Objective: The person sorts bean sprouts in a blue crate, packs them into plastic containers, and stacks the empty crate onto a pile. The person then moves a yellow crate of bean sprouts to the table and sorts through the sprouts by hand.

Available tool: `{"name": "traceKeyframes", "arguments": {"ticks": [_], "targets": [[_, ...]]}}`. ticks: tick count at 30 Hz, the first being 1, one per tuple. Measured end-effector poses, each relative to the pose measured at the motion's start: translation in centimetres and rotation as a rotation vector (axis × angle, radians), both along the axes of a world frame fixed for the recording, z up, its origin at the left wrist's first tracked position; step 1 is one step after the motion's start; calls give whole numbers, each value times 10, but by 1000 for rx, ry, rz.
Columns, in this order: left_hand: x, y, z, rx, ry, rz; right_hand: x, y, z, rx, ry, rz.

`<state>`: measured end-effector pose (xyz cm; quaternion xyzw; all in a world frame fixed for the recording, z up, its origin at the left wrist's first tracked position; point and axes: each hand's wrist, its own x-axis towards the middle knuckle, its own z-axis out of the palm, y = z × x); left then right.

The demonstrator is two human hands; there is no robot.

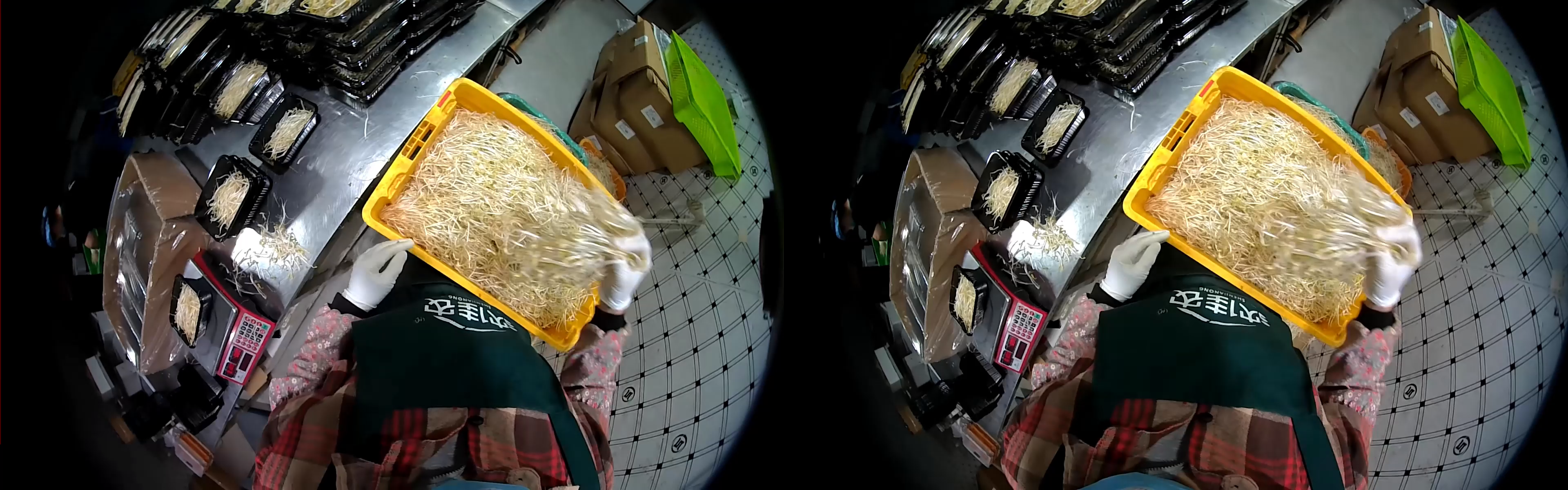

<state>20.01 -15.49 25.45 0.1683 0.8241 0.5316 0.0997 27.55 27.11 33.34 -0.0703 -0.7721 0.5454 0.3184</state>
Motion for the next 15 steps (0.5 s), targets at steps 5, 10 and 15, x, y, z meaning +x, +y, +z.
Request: {"name": "traceKeyframes", "arguments": {"ticks": [5, 10, 15], "targets": [[-23, 5, -3, -7, -15, 20, 137, 83, 34, -2, -13, -349], [-42, 11, -6, -89, 129, -24, 281, 115, -49, -75, -583, -577], [-50, 11, -3, -136, 114, -33, 273, 79, -92, 439, -1533, -185]]}}
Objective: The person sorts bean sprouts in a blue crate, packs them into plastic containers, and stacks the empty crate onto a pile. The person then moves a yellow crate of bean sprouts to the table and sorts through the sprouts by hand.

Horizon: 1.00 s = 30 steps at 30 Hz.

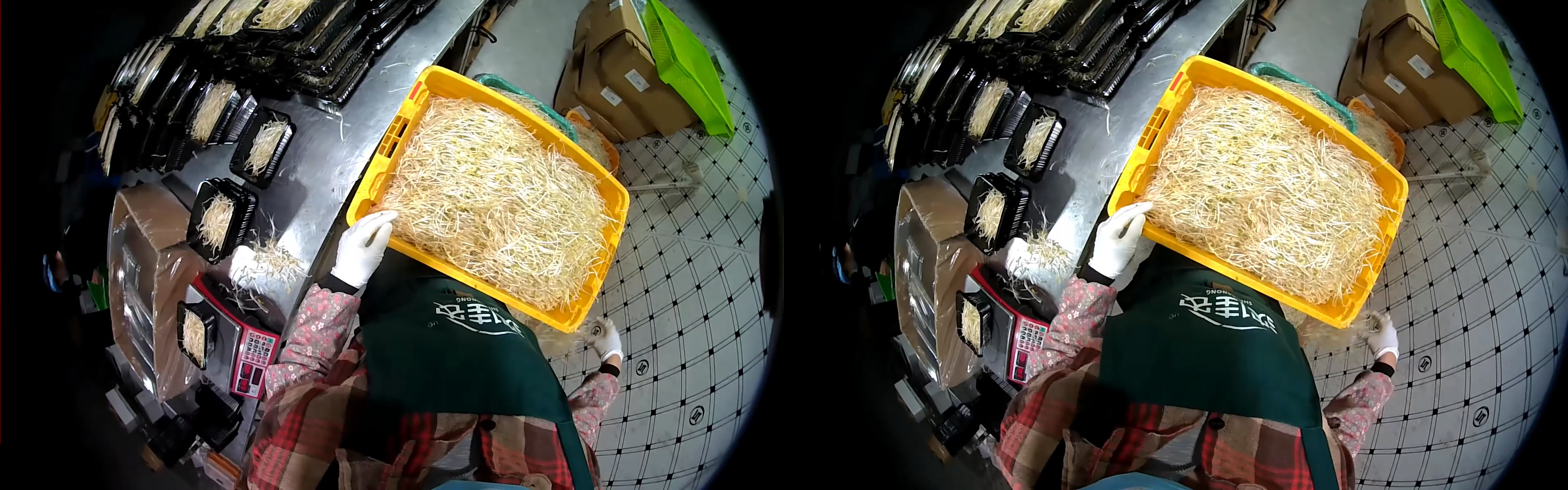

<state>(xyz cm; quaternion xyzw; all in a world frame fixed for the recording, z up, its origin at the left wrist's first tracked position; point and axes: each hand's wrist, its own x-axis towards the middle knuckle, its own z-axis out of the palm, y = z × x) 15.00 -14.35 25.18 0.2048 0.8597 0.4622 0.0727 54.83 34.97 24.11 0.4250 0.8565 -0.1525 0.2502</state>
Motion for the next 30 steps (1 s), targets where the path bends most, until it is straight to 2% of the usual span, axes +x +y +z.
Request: {"name": "traceKeyframes", "arguments": {"ticks": [2, 4, 5, 6, 8, 10, 12, 14, 16, 17, 19, 22, 23, 24, 26, 27, 28, 30], "targets": [[-1, -2, 8, 28, -103, 30, -47, 7, 2, -127, 266, -168], [-1, -6, 12, 51, -124, 56, -133, -31, 31, -176, 687, 69], [1, -8, 14, 65, -137, 60, -187, -68, 62, -224, 721, 218], [3, -11, 16, 81, -150, 66, -225, -94, 72, -338, 670, 334], [10, -18, 17, 41, -126, 90, -291, -153, 76, -427, 790, 844], [21, -27, 12, 85, -50, 169, -330, -201, 40, -490, 691, 1215], [35, -40, 18, 51, -26, 235, -363, -241, 24, -451, 425, 1454], [49, -51, 26, 3, -3, 310, -381, -269, -9, -546, 446, 1551], [64, -63, 25, 13, -14, 377, -387, -292, -101, -619, 574, 1484], [73, -66, 26, 17, -26, 410, -391, -294, -88, -625, 574, 1499], [87, -72, 26, 39, -54, 477, -400, -297, -43, -441, 193, 1614], [104, -75, 22, 34, -77, 548, -390, -287, -62, -447, 391, 1604], [108, -76, 21, 34, -79, 557, -387, -281, -64, -408, 498, 1673], [110, -76, 22, 35, -74, 560, -384, -276, -68, -399, 448, 1641], [112, -75, 26, 43, -69, 570, -379, -261, -69, -459, 515, 1572], [112, -75, 27, 48, -120, 590, -378, -253, -49, -509, 491, 1500], [111, -75, 27, 51, -123, 586, -377, -244, -43, -679, 539, 1392], [105, -73, 26, 89, -99, 560, -375, -227, -16, -896, 734, 1193]]}}
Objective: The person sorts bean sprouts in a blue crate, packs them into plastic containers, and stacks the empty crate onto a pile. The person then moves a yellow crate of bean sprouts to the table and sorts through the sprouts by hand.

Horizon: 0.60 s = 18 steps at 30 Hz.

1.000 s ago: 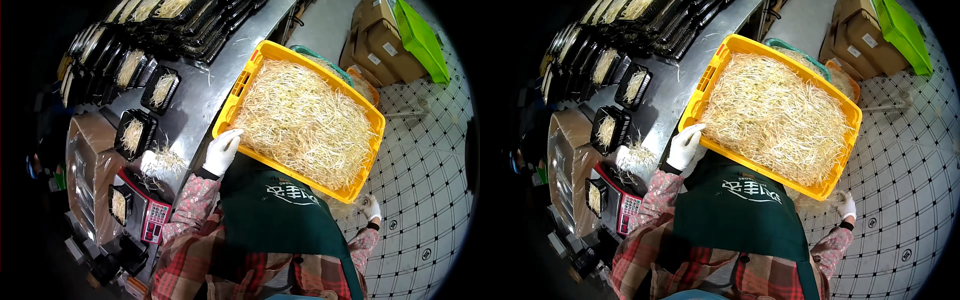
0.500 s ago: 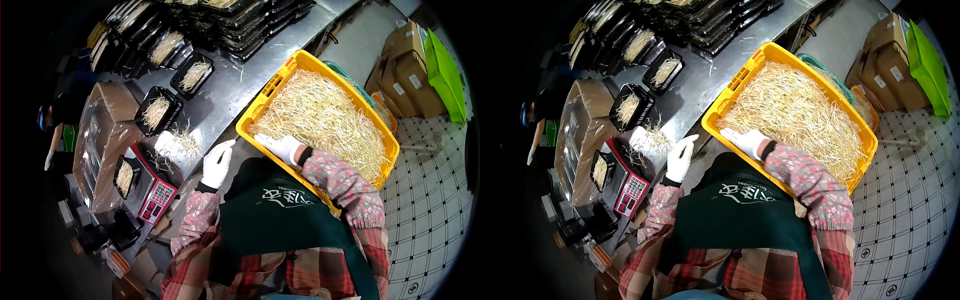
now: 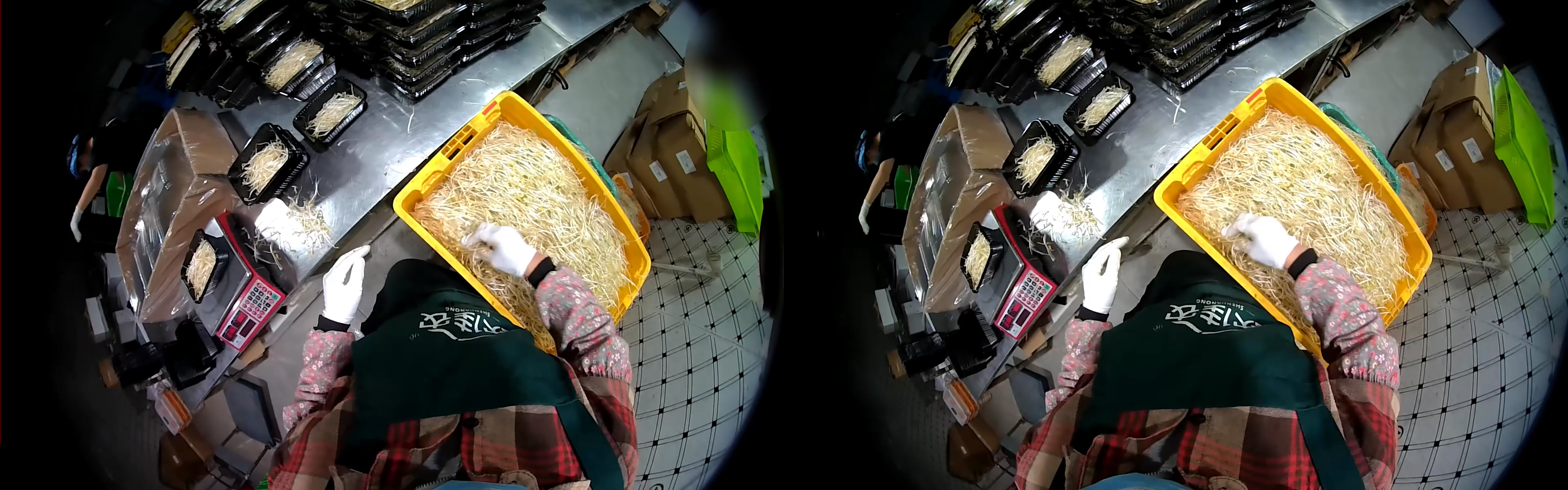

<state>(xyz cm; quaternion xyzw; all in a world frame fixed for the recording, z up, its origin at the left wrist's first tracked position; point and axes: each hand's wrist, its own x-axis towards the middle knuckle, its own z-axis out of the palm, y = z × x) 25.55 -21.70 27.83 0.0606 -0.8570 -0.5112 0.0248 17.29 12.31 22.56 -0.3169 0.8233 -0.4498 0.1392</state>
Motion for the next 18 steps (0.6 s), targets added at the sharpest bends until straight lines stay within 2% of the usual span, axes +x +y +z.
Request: {"name": "traceKeyframes", "arguments": {"ticks": [1, 2, 4, 6, 8, 10, 12, 14, 16, 18], "targets": [[-3, 3, 1, 1, -17, -21, 1, 10, 9, 0, -13, -55], [-7, 7, 1, 1, -21, -30, 2, 22, 18, -141, -43, -110], [-16, 15, 0, -22, -6, -115, 8, 47, 53, -162, 54, -190], [-25, 26, 1, -24, -19, -160, 28, 79, 85, -239, -58, -333], [-34, 35, 0, -36, -26, -251, 58, 119, 111, -252, -40, -496], [-42, 42, -11, -48, 6, -296, 104, 160, 132, -296, -80, -758], [-50, 53, -15, -24, -74, -325, 158, 204, 147, -215, 42, -915], [-57, 63, -16, 44, -153, -336, 222, 238, 155, -170, 50, -1135], [-64, 72, -15, 25, -109, -395, 292, 263, 152, -132, -37, -1358], [-68, 80, -17, 17, -59, -423, 357, 273, 134, -207, -123, -1534]]}}
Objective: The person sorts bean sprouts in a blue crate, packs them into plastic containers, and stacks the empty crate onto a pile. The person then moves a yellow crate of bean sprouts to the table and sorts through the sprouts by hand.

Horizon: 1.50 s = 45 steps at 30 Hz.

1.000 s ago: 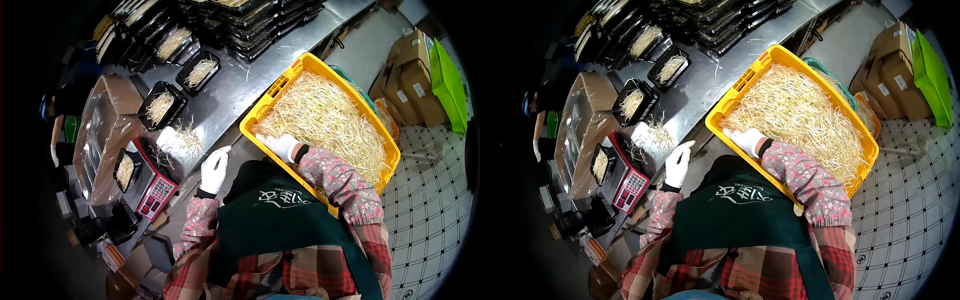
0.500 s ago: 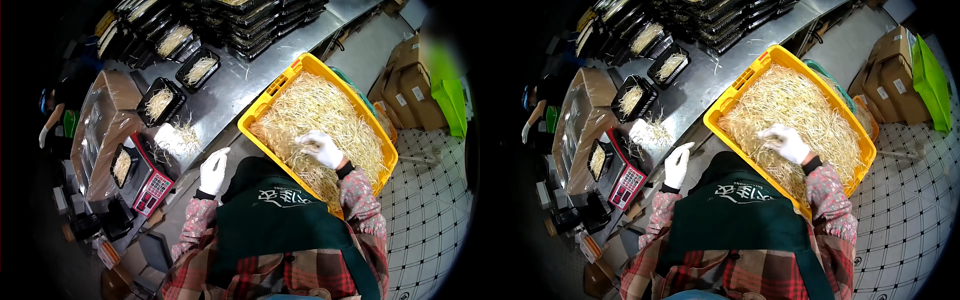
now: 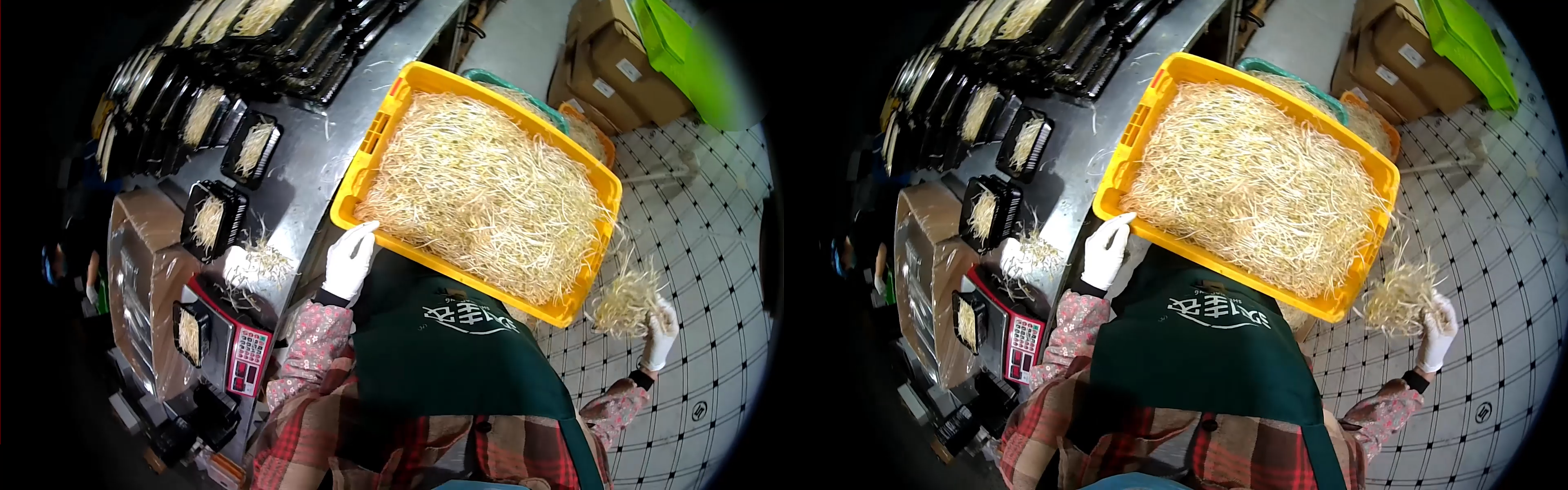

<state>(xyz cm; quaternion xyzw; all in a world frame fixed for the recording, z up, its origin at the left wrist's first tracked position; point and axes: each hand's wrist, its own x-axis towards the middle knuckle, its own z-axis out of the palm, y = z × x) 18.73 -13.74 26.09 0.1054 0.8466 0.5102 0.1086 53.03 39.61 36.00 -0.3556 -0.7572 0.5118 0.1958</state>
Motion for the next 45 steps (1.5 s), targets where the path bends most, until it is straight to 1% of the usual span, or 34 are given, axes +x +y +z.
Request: {"name": "traceKeyframes", "arguments": {"ticks": [2, 4, 5, 7, 9, 10, 11, 13, 14, 15, 16, 17, 18, 19, 20, 21, 23, 24, 26, 27, 29, 30, 32, 33, 34, 36, 37, 38, 40, 42, 44, 45], "targets": [[-5, 4, -4, 0, -25, -21, 51, -2, -37, -152, -111, -117], [-9, 10, -6, 25, -12, -41, 69, -18, -70, -235, -667, -159], [-9, 12, -7, 21, -13, -56, 89, -20, -101, -108, -985, 38], [-12, 14, -6, 8, 13, -100, 107, -15, -130, 27, -1294, 247], [-11, 15, -9, 8, 18, -92, 85, -7, -146, 137, -883, 177], [-12, 13, -8, 8, 28, -90, 67, -1, -152, 133, -743, 171], [-12, 12, -6, 0, 3, -81, 4, -21, -111, 105, -779, 199], [-11, 11, -1, 11, 8, -68, -87, -65, -78, -12, -427, 278], [-8, 12, 0, 26, 9, -54, -133, -99, -51, 443, -393, 559], [-6, 11, -1, 34, 10, -42, -169, -127, -41, 627, -375, 786], [-3, 9, 1, 34, 8, -42, -197, -152, -43, 696, -346, 1013], [0, 7, 3, 26, -9, -26, -215, -178, -46, 906, -348, 1219], [4, 4, 4, 19, -28, -13, -219, -189, -74, 1069, -324, 1348], [6, 0, 3, 11, -33, -10, -224, -197, -89, 1144, -343, 1448], [10, -4, -2, 54, -64, 16, -220, -197, -129, 1199, -254, 1445], [13, -7, -3, 73, -81, 40, -219, -199, -151, 1252, -216, 1482], [18, -11, -3, 89, -112, 89, -225, -208, -169, 1378, -156, 1551], [20, -13, -2, 80, -102, 94, -229, -209, -171, 1411, -126, 1578], [23, -14, 3, -1, 36, 59, -232, -203, -164, 1311, -150, 1697], [26, -15, 1, 4, 33, 58, -233, -198, -154, 1313, -157, 1699], [32, -17, -6, 47, -29, 106, -230, -187, -137, 929, -288, 1741], [33, -16, -9, 52, -31, 105, -225, -180, -137, 931, -294, 1740], [36, -15, -12, 85, -100, 122, -211, -172, -136, 751, -1, 1437], [37, -12, -11, 80, -96, 123, -207, -171, -132, 611, 79, 1259], [37, -9, -11, 80, -98, 114, -201, -161, -125, 540, 78, 1145], [36, -3, -14, 144, -149, 122, -200, -142, -87, 399, 143, 956], [33, -1, -15, 85, -98, 79, -191, -131, -73, 140, 147, 823], [30, 4, -13, 86, -100, 63, -178, -116, -62, -115, 154, 682], [23, 15, -4, -88, 112, -74, -141, -77, -52, -28, 151, 456], [20, 27, -1, -117, 119, -108, -98, -47, -34, -106, 171, 305], [15, 34, 1, -247, 280, -249, -53, -31, -24, -240, 136, 146], [13, 33, -7, -317, 348, -314, -30, -27, -30, -295, 97, 107]]}}
